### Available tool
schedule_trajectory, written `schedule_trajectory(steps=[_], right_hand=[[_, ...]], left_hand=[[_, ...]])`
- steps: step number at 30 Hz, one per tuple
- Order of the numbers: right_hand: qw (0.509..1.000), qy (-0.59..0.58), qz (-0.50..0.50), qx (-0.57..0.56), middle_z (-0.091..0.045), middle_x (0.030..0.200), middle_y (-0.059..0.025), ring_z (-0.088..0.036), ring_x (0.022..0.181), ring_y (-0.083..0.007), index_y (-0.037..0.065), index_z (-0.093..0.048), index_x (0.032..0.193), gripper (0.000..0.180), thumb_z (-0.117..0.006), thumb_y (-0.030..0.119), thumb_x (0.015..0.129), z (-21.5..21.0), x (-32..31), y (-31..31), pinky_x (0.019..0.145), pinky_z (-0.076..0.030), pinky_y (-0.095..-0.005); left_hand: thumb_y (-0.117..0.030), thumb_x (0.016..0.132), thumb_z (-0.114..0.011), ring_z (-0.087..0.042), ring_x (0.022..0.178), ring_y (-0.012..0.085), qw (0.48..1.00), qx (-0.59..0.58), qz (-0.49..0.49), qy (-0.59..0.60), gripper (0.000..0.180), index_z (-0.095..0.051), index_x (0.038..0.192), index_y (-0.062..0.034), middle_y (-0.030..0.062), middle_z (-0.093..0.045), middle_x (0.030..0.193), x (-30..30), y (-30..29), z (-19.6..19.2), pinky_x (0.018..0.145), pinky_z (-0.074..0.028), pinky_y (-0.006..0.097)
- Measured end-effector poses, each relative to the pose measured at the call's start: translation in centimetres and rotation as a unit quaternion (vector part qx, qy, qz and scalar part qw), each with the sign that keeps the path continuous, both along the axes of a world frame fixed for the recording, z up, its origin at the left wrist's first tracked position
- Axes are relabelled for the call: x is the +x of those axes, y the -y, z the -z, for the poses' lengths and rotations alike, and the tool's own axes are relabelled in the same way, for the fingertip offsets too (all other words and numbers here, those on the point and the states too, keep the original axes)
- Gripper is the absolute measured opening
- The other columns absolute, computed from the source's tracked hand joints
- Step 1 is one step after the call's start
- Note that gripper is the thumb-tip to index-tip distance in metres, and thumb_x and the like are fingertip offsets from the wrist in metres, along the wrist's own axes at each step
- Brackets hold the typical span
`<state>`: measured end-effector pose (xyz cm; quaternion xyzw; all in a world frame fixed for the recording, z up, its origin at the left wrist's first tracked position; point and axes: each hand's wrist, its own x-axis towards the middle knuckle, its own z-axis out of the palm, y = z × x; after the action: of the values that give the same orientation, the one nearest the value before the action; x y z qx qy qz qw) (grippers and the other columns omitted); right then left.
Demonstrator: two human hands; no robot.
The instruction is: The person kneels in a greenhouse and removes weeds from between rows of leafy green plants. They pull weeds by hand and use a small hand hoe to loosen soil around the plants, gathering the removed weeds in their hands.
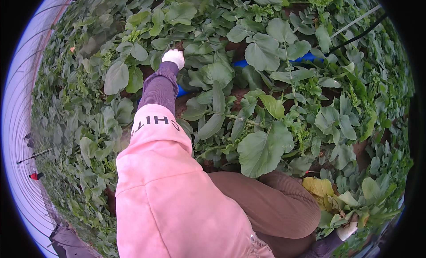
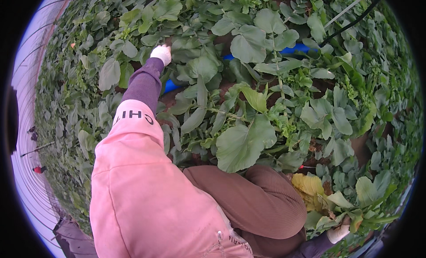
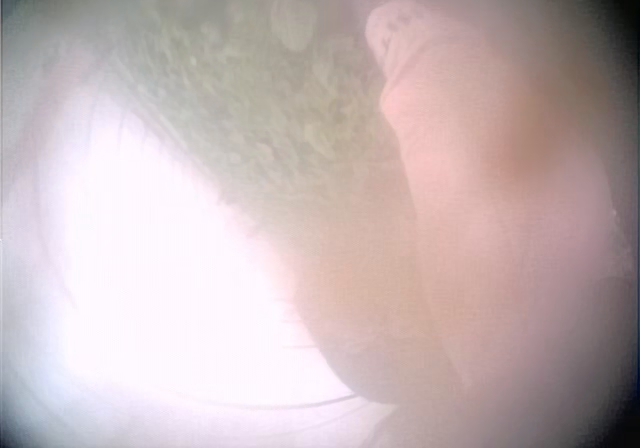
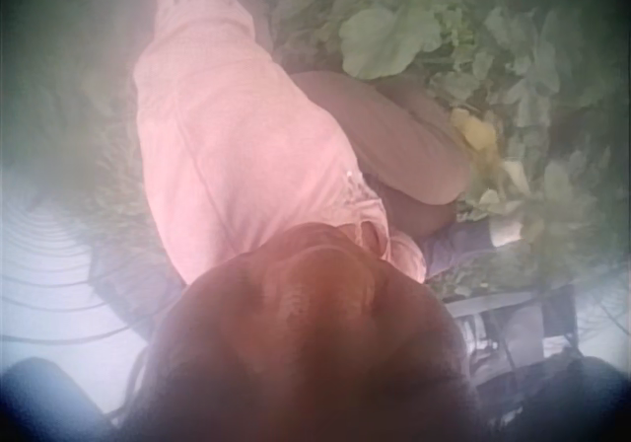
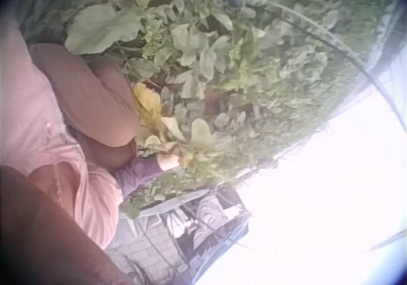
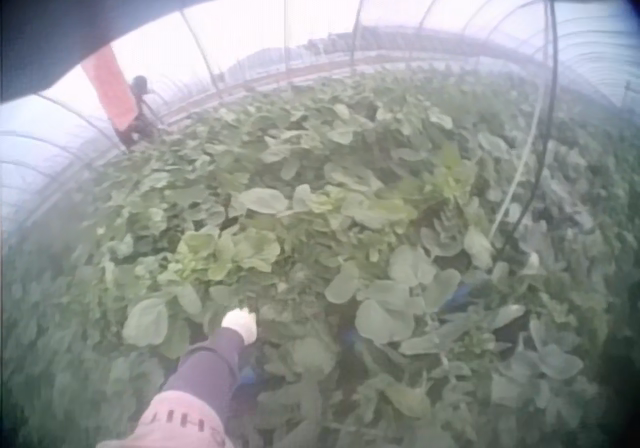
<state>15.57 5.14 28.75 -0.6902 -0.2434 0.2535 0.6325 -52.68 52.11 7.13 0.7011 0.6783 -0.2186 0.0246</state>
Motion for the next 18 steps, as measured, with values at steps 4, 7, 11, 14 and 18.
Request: schedule_trajectory(steps=[4, 7, 11, 14, 18], right_hand=[[0.997, 0.032, 0.053, -0.046, -0.055, 0.106, -0.0087, -0.054, 0.094, -0.0166, -0.001, -0.051, 0.114, 0.032, -0.052, 0.018, 0.088, -0.1, -0.8, 0.2, 0.082, -0.044, -0.0313], [0.996, 0.058, -0.015, -0.070, -0.055, 0.104, -0.0078, -0.054, 0.090, -0.0155, -0.001, -0.051, 0.114, 0.030, -0.050, 0.016, 0.090, 0.8, 0.0, 0.8, 0.080, -0.044, -0.0301], [0.993, -0.006, -0.042, -0.114, -0.055, 0.105, -0.0067, -0.054, 0.092, -0.0155, 0.001, -0.049, 0.118, 0.035, -0.053, 0.017, 0.088, 1.6, 1.1, 1.8, 0.082, -0.043, -0.0299], [0.991, -0.055, -0.070, -0.095, -0.055, 0.110, -0.0073, -0.054, 0.097, -0.0171, 0.001, -0.047, 0.122, 0.039, -0.053, 0.016, 0.087, 1.6, 1.3, 2.3, 0.085, -0.043, -0.0308], [0.993, -0.020, -0.046, -0.109, -0.053, 0.116, -0.0084, -0.053, 0.101, -0.0182, -0.002, -0.045, 0.123, 0.040, -0.052, 0.011, 0.086, 2.1, 1.3, 2.3, 0.088, -0.042, -0.0319]], left_hand=[[-0.017, 0.081, -0.046, -0.057, 0.101, 0.0287, 1.000, 0.009, 0.001, -0.017, 0.026, -0.065, 0.096, -0.0073, 0.0148, -0.060, 0.108, 0.2, -1.4, 0.1, 0.084, -0.047, 0.039], [-0.016, 0.078, -0.046, -0.058, 0.097, 0.0332, 0.973, 0.130, -0.090, 0.168, 0.026, -0.063, 0.096, -0.0097, 0.0164, -0.061, 0.103, 0.1, -3.7, 1.0, 0.083, -0.047, 0.041], [-0.018, 0.080, -0.045, -0.055, 0.107, 0.0304, 0.989, -0.113, 0.064, -0.071, 0.031, -0.064, 0.104, -0.0093, 0.0159, -0.058, 0.114, -0.7, -6.8, 3.4, 0.089, -0.044, 0.038], [-0.019, 0.081, -0.045, -0.054, 0.109, 0.0282, 0.983, -0.161, 0.028, -0.081, 0.033, -0.064, 0.106, -0.0087, 0.0142, -0.057, 0.116, -0.9, -8.2, 4.1, 0.091, -0.043, 0.037], [-0.019, 0.080, -0.044, -0.055, 0.106, 0.0286, 0.993, -0.115, -0.013, -0.026, 0.032, -0.065, 0.100, -0.0054, 0.0156, -0.057, 0.115, -0.6, -6.9, 2.6, 0.089, -0.044, 0.037]])
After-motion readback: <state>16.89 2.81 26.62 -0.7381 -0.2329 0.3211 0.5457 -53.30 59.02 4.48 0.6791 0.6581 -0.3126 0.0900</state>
